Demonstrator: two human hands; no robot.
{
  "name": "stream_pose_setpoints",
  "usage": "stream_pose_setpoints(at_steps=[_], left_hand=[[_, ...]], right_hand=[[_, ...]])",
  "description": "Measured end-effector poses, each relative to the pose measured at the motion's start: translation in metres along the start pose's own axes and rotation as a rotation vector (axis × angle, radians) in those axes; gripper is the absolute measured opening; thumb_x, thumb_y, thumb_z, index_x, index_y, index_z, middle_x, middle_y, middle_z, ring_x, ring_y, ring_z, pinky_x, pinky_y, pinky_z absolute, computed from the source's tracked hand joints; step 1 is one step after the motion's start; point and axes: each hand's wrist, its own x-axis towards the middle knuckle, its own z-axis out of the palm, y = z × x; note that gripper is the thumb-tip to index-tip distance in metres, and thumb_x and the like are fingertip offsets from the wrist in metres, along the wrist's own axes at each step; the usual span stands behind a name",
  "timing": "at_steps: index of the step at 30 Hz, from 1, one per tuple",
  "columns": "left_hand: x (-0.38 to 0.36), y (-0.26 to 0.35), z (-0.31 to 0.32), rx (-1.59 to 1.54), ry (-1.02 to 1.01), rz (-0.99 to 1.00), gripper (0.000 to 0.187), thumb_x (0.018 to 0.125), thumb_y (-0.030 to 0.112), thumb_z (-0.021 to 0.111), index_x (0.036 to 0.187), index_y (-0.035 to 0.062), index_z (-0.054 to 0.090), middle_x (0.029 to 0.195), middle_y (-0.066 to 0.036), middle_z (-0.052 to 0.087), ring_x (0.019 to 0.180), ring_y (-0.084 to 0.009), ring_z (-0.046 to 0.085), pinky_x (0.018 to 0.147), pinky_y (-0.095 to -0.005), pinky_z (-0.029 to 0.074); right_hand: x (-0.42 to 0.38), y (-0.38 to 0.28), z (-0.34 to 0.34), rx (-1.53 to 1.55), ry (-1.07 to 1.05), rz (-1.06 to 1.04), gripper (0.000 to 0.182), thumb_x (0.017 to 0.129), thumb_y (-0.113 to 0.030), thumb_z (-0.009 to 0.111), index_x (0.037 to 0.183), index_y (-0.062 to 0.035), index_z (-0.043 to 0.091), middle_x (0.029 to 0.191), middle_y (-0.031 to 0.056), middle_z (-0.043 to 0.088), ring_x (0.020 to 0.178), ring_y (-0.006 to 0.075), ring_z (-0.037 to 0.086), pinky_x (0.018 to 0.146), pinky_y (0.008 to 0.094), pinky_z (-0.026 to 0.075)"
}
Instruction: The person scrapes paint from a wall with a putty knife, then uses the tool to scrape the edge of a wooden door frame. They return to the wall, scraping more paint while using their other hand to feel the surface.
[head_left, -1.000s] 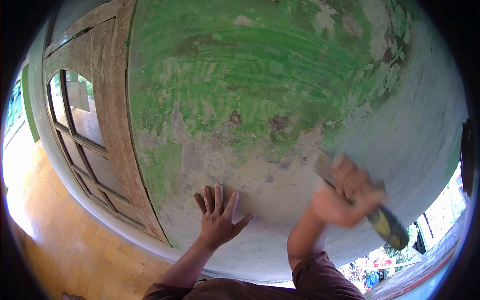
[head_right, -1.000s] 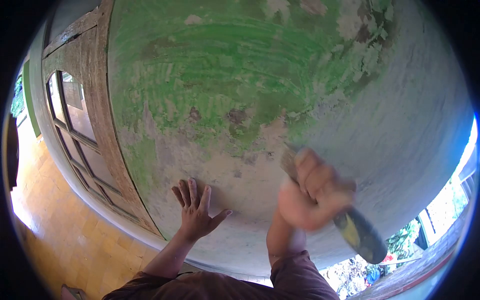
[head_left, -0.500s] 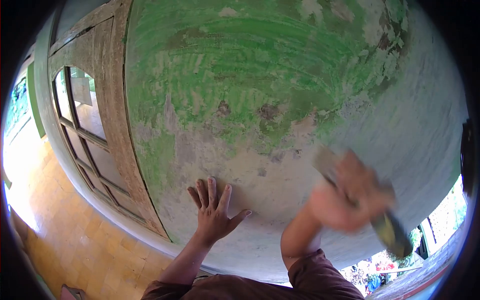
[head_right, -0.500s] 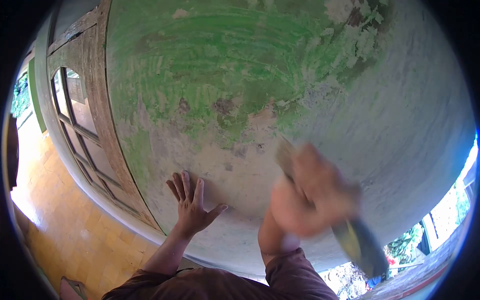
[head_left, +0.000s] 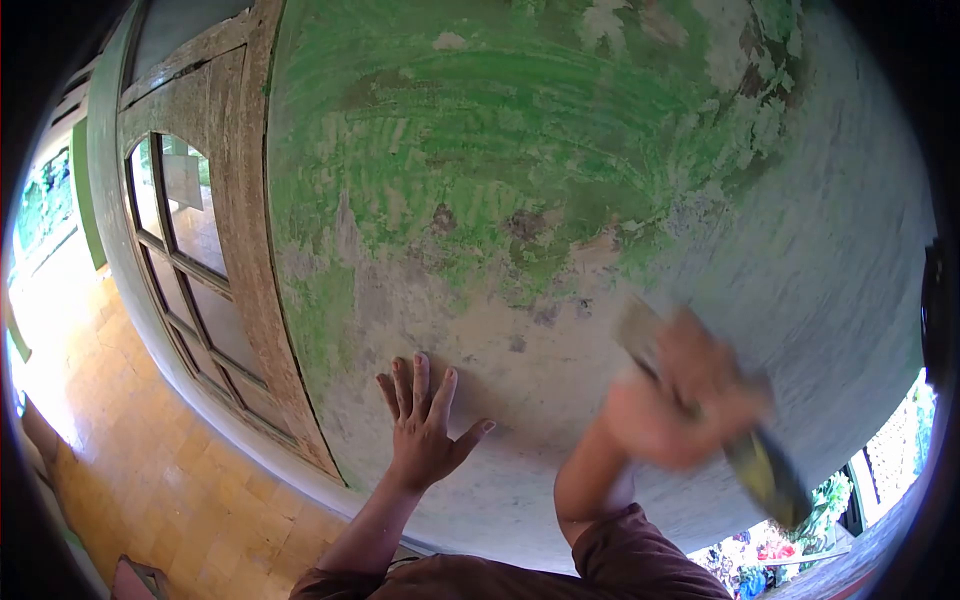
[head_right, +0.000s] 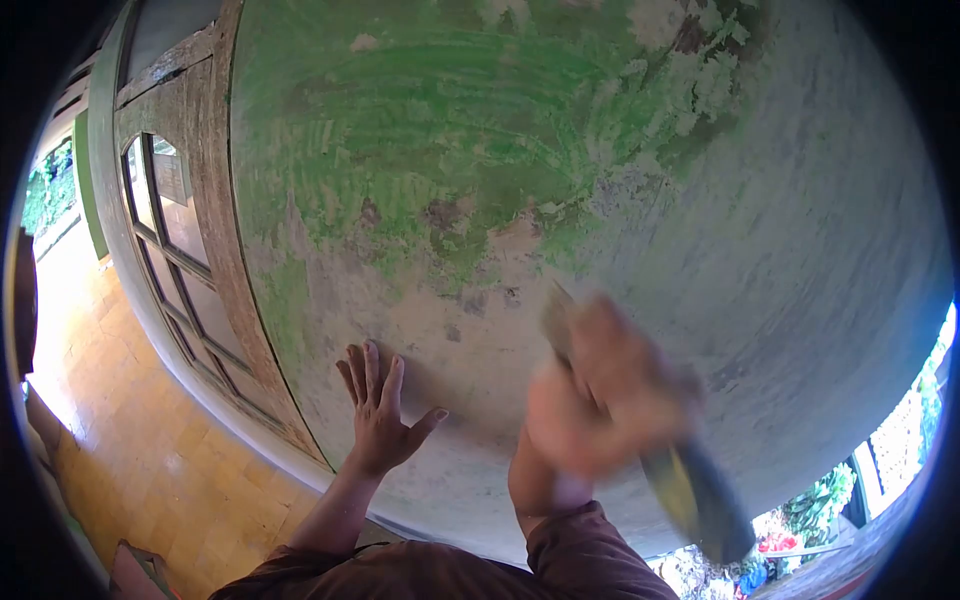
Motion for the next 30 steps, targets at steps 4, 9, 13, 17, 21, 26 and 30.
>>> stream_pose_setpoints(at_steps=[4, 9, 13, 17, 21, 26, 30], left_hand=[[-0.002, 0.003, -0.002, -0.048, 0.000, -0.025, 0.079, 0.078, 0.047, 0.065, 0.137, 0.0051, 0.033, 0.149, -0.023, 0.008, 0.136, -0.0460, -0.002, 0.105, -0.0616, -0.002], [-0.006, 0.001, 0.000, -0.063, 0.014, -0.030, 0.078, 0.079, 0.045, 0.065, 0.137, 0.0056, 0.032, 0.149, -0.024, 0.008, 0.136, -0.0458, -0.002, 0.105, -0.0614, -0.002], [-0.007, 0.003, -0.004, -0.070, -0.014, -0.047, 0.080, 0.079, 0.044, 0.064, 0.140, 0.0071, 0.027, 0.148, -0.025, 0.009, 0.136, -0.0460, -0.001, 0.106, -0.0608, -0.001], [-0.007, 0.008, -0.014, -0.086, -0.042, -0.060, 0.079, 0.080, 0.043, 0.064, 0.140, 0.0074, 0.027, 0.148, -0.025, 0.010, 0.136, -0.0462, 0.000, 0.106, -0.0604, 0.000], [-0.004, 0.007, -0.025, -0.095, -0.079, -0.057, 0.079, 0.080, 0.042, 0.064, 0.140, 0.0077, 0.027, 0.148, -0.025, 0.010, 0.136, -0.0458, 0.003, 0.106, -0.0601, 0.002], [-0.002, 0.007, -0.030, -0.077, -0.106, -0.051, 0.078, 0.079, 0.041, 0.065, 0.139, 0.0080, 0.028, 0.148, -0.024, 0.012, 0.136, -0.0459, 0.007, 0.107, -0.0598, 0.003], [-0.001, -0.005, -0.034, -0.043, -0.106, -0.025, 0.075, 0.078, 0.042, 0.065, 0.137, 0.0074, 0.032, 0.147, -0.024, 0.015, 0.136, -0.0460, 0.009, 0.106, -0.0600, 0.003]], right_hand=[[0.007, -0.002, 0.005, 0.444, -0.077, 0.281, 0.029, 0.099, -0.028, 0.033, 0.074, -0.0141, 0.033, 0.055, -0.0026, 0.028, 0.046, 0.0072, 0.022, 0.051, 0.0275, 0.024], [0.004, 0.006, 0.001, 0.308, -0.127, 0.182, 0.029, 0.099, -0.028, 0.032, 0.073, -0.0161, 0.031, 0.055, -0.0039, 0.028, 0.045, 0.0060, 0.023, 0.051, 0.0272, 0.025], [0.010, -0.018, -0.001, 0.395, -0.088, 0.241, 0.029, 0.099, -0.029, 0.031, 0.073, -0.0164, 0.031, 0.055, -0.0041, 0.027, 0.046, 0.0053, 0.023, 0.053, 0.0269, 0.025], [0.010, -0.003, -0.001, 0.367, -0.094, 0.265, 0.030, 0.099, -0.031, 0.032, 0.072, -0.0174, 0.031, 0.054, -0.0048, 0.027, 0.046, 0.0045, 0.024, 0.053, 0.0261, 0.025], [0.016, -0.023, -0.002, 0.436, -0.088, 0.223, 0.030, 0.099, -0.031, 0.031, 0.072, -0.0183, 0.032, 0.054, -0.0061, 0.028, 0.046, 0.0046, 0.023, 0.054, 0.0255, 0.025], [0.011, 0.000, 0.002, 0.361, -0.136, 0.293, 0.028, 0.099, -0.031, 0.032, 0.075, -0.0171, 0.034, 0.054, -0.0049, 0.028, 0.047, 0.0057, 0.025, 0.054, 0.0256, 0.026], [0.007, -0.003, -0.003, 0.258, -0.087, 0.169, 0.029, 0.099, -0.032, 0.032, 0.075, -0.0154, 0.033, 0.055, -0.0032, 0.028, 0.047, 0.0070, 0.025, 0.052, 0.0266, 0.026]])
